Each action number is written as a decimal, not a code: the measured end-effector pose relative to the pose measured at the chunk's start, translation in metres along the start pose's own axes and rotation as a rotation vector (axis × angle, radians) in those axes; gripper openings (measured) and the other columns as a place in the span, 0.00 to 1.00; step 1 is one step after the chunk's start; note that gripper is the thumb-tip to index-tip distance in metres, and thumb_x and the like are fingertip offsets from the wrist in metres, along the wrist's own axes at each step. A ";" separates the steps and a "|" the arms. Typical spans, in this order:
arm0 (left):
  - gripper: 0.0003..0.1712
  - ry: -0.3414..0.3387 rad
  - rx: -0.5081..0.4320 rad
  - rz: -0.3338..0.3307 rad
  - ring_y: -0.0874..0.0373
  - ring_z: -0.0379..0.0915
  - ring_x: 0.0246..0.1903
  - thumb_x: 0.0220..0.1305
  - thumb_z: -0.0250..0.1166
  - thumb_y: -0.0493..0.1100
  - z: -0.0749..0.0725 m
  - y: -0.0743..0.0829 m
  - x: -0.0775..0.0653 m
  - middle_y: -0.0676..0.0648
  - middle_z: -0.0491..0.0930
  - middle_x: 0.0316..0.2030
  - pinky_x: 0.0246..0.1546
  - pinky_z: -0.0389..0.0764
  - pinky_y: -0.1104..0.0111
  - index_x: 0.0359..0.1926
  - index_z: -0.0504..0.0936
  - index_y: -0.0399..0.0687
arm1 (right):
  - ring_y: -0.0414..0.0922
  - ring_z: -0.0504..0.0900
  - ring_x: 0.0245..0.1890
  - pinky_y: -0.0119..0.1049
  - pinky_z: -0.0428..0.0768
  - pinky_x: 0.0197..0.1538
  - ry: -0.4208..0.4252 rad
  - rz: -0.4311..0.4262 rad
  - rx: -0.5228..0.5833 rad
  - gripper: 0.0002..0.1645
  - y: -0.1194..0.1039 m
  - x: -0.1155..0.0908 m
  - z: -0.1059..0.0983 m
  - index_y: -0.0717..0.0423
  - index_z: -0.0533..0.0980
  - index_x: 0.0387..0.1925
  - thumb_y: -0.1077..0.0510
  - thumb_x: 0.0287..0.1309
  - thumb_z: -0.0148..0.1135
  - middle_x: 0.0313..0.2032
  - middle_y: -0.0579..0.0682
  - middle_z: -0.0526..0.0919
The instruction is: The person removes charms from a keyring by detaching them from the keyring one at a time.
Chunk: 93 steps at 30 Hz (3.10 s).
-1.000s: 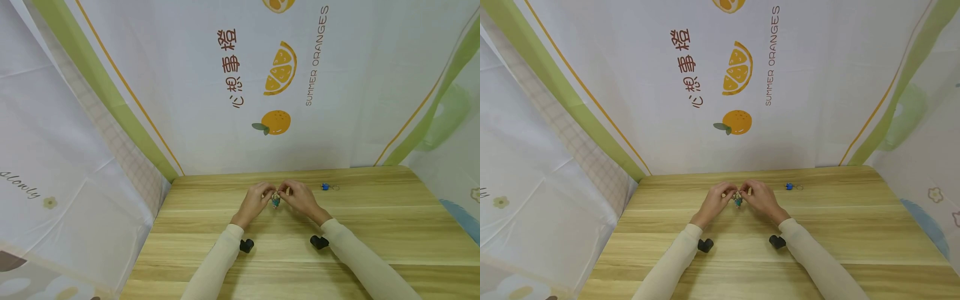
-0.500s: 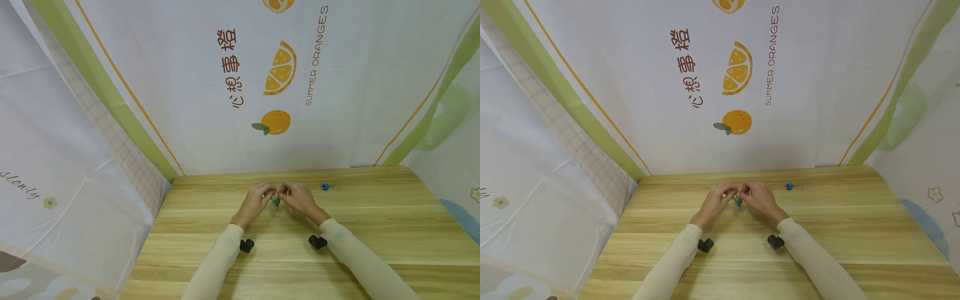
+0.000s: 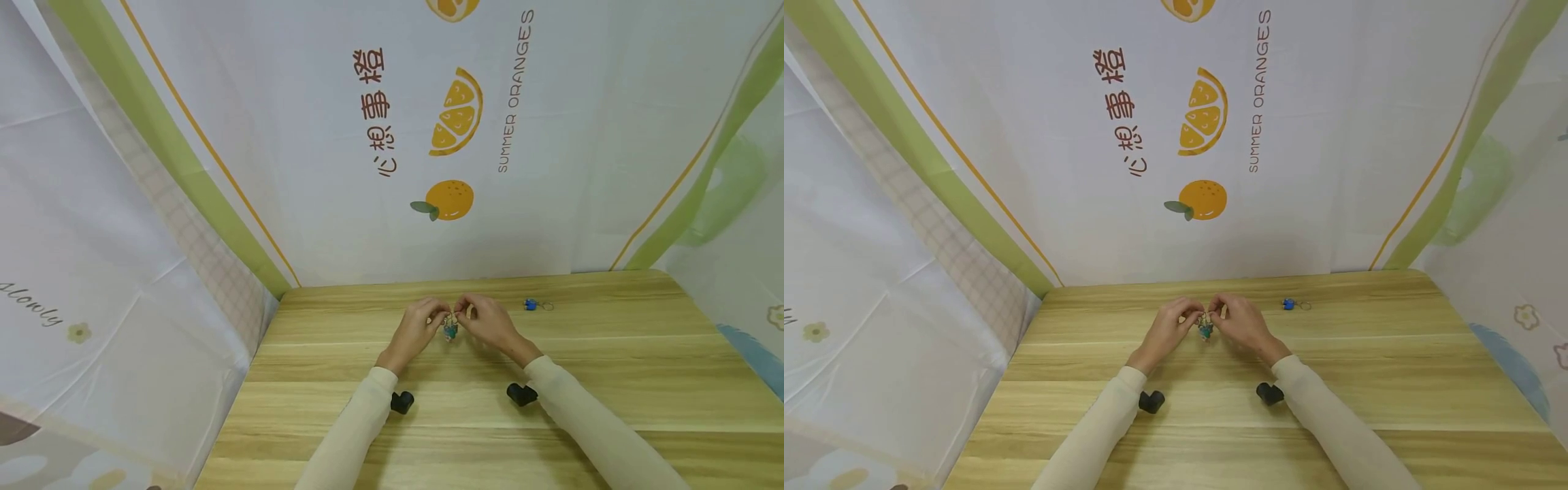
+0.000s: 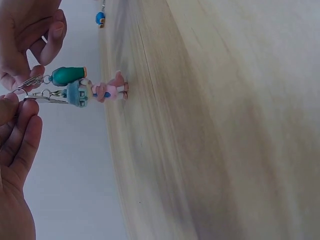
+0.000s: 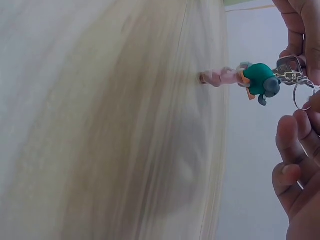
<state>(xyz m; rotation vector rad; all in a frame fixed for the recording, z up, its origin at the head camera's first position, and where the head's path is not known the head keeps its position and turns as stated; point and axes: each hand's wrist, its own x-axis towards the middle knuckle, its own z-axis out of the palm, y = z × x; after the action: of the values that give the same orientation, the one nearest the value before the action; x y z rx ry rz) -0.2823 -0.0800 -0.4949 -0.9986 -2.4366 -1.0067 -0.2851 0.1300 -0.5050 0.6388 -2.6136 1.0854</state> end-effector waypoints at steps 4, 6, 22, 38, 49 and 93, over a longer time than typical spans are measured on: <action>0.06 -0.011 0.009 -0.018 0.57 0.86 0.40 0.76 0.66 0.36 0.000 0.001 0.000 0.45 0.89 0.45 0.44 0.87 0.72 0.48 0.87 0.41 | 0.36 0.74 0.25 0.32 0.74 0.31 -0.009 0.002 0.017 0.04 0.001 0.000 -0.001 0.51 0.82 0.40 0.57 0.73 0.64 0.34 0.46 0.85; 0.06 -0.016 0.014 -0.022 0.57 0.86 0.40 0.76 0.66 0.36 -0.001 0.002 0.000 0.45 0.89 0.45 0.44 0.87 0.72 0.49 0.87 0.41 | 0.36 0.74 0.25 0.32 0.74 0.31 -0.022 0.006 0.030 0.05 0.001 0.000 -0.003 0.51 0.81 0.40 0.56 0.74 0.63 0.34 0.45 0.85; 0.05 -0.046 -0.002 0.013 0.56 0.85 0.40 0.74 0.68 0.37 -0.001 0.003 0.000 0.46 0.86 0.43 0.44 0.86 0.75 0.47 0.85 0.41 | 0.41 0.80 0.36 0.43 0.81 0.46 -0.186 0.038 0.152 0.05 0.003 0.002 -0.007 0.50 0.78 0.38 0.58 0.73 0.57 0.36 0.46 0.84; 0.05 -0.069 0.003 0.113 0.58 0.83 0.43 0.73 0.67 0.36 0.000 0.003 0.000 0.49 0.85 0.44 0.46 0.85 0.75 0.45 0.89 0.44 | 0.39 0.67 0.26 0.34 0.68 0.33 -0.175 0.039 0.194 0.08 0.005 0.001 -0.005 0.50 0.75 0.34 0.57 0.75 0.58 0.28 0.44 0.73; 0.06 -0.091 -0.016 0.124 0.57 0.85 0.43 0.74 0.66 0.33 -0.003 0.005 0.002 0.48 0.85 0.43 0.47 0.85 0.77 0.45 0.89 0.42 | 0.38 0.63 0.22 0.32 0.65 0.30 -0.141 0.086 0.218 0.08 -0.001 0.000 -0.001 0.50 0.76 0.33 0.60 0.72 0.58 0.24 0.43 0.70; 0.08 -0.022 -0.053 -0.075 0.55 0.85 0.45 0.79 0.61 0.37 -0.003 0.000 -0.003 0.44 0.85 0.48 0.48 0.87 0.71 0.51 0.83 0.39 | 0.39 0.78 0.32 0.34 0.81 0.39 -0.095 0.054 0.239 0.03 -0.002 0.001 0.000 0.54 0.82 0.44 0.59 0.75 0.63 0.38 0.49 0.84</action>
<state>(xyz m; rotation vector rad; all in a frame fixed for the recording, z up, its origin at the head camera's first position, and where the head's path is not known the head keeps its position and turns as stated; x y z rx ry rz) -0.2800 -0.0840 -0.4942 -0.9460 -2.4945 -1.0963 -0.2847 0.1289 -0.5034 0.6868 -2.6159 1.4320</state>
